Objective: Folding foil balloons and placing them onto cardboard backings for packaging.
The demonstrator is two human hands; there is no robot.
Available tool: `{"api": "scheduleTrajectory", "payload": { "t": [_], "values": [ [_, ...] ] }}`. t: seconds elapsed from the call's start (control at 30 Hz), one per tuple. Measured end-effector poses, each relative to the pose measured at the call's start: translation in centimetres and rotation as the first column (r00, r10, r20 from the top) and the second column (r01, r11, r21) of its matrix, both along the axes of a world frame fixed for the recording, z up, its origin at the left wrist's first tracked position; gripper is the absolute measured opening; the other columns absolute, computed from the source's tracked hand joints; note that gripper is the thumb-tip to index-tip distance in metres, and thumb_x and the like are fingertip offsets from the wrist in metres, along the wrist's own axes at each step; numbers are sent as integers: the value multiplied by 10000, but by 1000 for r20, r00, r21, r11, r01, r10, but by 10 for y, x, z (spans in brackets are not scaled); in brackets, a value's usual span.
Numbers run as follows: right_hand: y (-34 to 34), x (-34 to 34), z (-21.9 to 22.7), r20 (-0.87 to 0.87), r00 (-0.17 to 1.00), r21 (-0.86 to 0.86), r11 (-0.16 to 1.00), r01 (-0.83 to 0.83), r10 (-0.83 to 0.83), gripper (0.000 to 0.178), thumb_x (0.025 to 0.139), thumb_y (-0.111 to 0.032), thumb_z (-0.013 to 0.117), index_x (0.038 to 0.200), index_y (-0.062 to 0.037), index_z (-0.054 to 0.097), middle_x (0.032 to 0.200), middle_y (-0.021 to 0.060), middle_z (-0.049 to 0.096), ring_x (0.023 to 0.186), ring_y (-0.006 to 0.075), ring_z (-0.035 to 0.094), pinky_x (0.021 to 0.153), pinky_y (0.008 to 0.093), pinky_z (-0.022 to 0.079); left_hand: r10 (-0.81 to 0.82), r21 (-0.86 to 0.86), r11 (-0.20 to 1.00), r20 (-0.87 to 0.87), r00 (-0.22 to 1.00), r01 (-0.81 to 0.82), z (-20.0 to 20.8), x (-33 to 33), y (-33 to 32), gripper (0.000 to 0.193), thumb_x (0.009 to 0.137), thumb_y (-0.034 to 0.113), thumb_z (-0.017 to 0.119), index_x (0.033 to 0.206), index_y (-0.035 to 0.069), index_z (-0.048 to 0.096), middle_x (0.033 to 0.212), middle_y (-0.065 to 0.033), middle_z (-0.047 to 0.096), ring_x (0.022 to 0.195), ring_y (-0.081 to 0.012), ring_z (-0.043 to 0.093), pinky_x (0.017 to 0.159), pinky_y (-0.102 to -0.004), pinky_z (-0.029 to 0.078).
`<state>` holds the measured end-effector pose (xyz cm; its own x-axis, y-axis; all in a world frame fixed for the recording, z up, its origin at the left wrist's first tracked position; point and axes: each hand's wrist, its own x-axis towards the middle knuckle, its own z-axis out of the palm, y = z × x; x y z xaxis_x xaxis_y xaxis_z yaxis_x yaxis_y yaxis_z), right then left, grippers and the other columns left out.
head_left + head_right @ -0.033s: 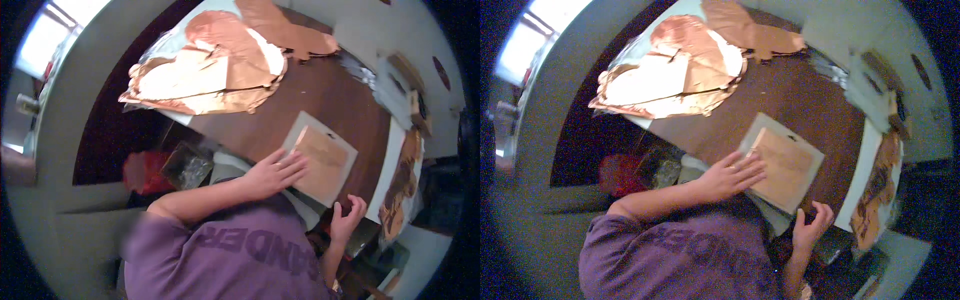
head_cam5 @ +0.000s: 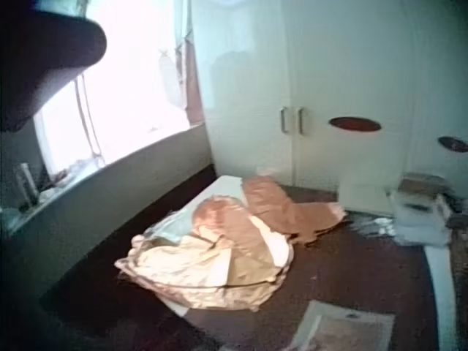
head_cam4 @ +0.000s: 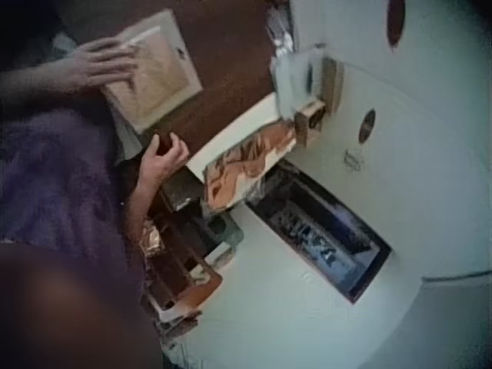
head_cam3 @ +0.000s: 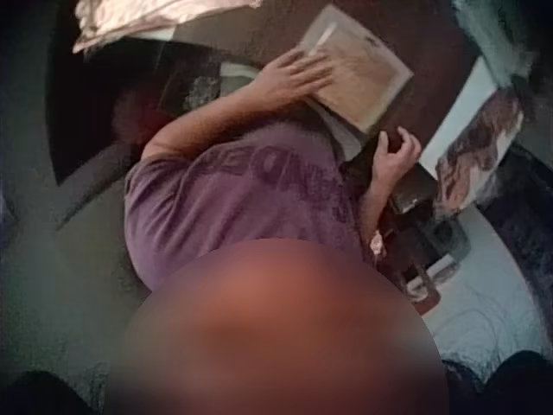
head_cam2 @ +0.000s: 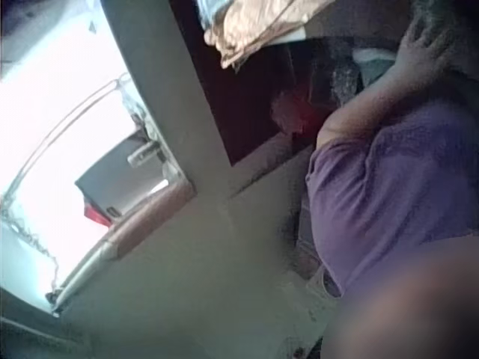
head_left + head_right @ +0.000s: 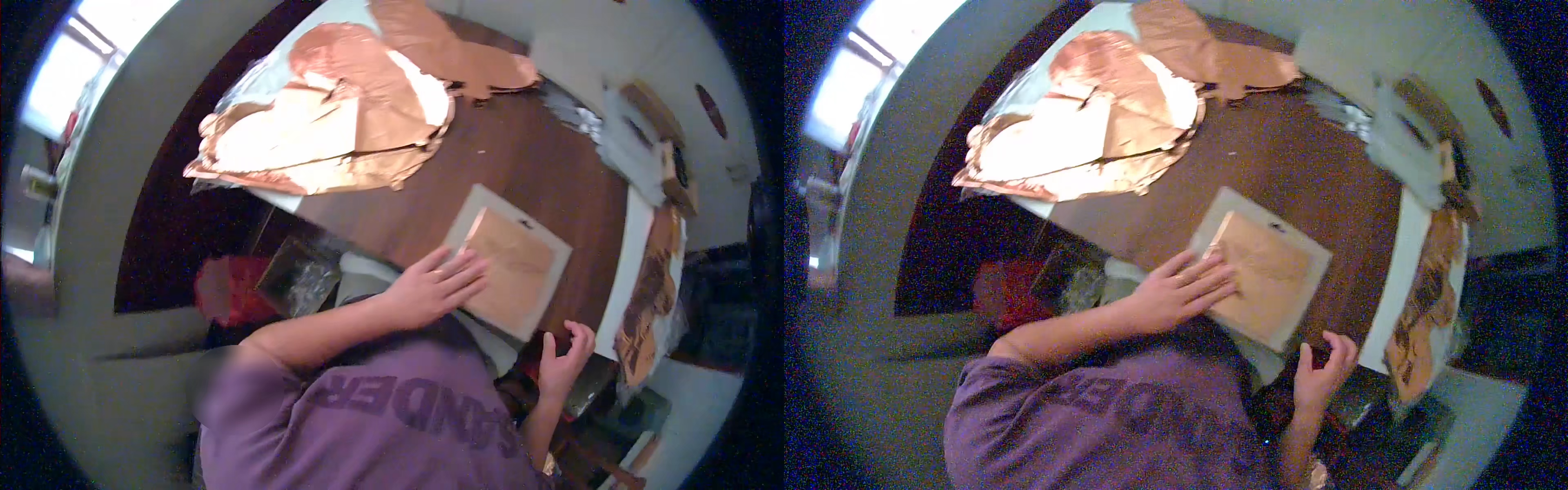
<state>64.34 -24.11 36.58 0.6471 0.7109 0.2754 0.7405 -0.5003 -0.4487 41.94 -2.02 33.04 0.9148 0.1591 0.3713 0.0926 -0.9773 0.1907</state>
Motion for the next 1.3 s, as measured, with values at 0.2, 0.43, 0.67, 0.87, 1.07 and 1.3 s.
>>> {"api": "scheduleTrajectory", "payload": {
  "t": [0.2,0.43,0.67,0.87,1.07,1.3],
  "values": [
    [-13,41,43,-673,738,212,970,121,56,353,891,-207,635,1191,-22,611,1035,63,646,969,146,589,870,282,448,-279,19,959,250,927,283,24,-4,-14,471,884,172,515,1347,86,522,1400,-107,521,1280,-291,507,1069,-414,382],
    [-26,76,75,-929,-138,356,932,-64,345,680,852,-391,672,1298,82,474,1113,169,665,943,258,681,793,418,569,-371,65,929,179,911,365,40,8,-20,472,888,189,534,1352,102,522,1407,-93,514,1312,-288,478,1066,-413,394],
    [-90,105,43,-977,-114,210,894,-397,179,366,851,-120,724,1167,37,627,1034,33,691,898,97,617,796,265,516,-623,13,776,179,762,631,26,31,-43,518,886,184,507,1393,84,471,1472,-92,441,1360,-284,417,1101,-420,369],
    [-110,105,59,-923,351,-369,620,-693,-157,279,881,-219,682,1078,-22,667,975,71,706,851,121,633,767,329,520,-769,-42,630,106,630,776,30,53,-61,521,872,207,484,1377,76,480,1463,-105,440,1365,-266,404,1141,-425,311],
    [-235,114,46,-87,916,-874,470,118,-391,191,743,-174,673,864,-27,673,841,218,660,815,409,639,708,449,515,-516,-250,828,9,857,501,0,-9,-13,372,811,163,570,1166,64,628,1225,-121,613,1108,-293,602,984,-450,463],
    [-233,147,-58,46,917,-535,766,357,-396,144,774,-86,628,886,-2,662,840,239,653,829,411,642,729,475,519,-317,-324,903,-63,946,281,-19,-41,-4,361,741,108,648,1099,66,659,1097,-97,655,916,-291,641,838,-435,520]
  ]
}}
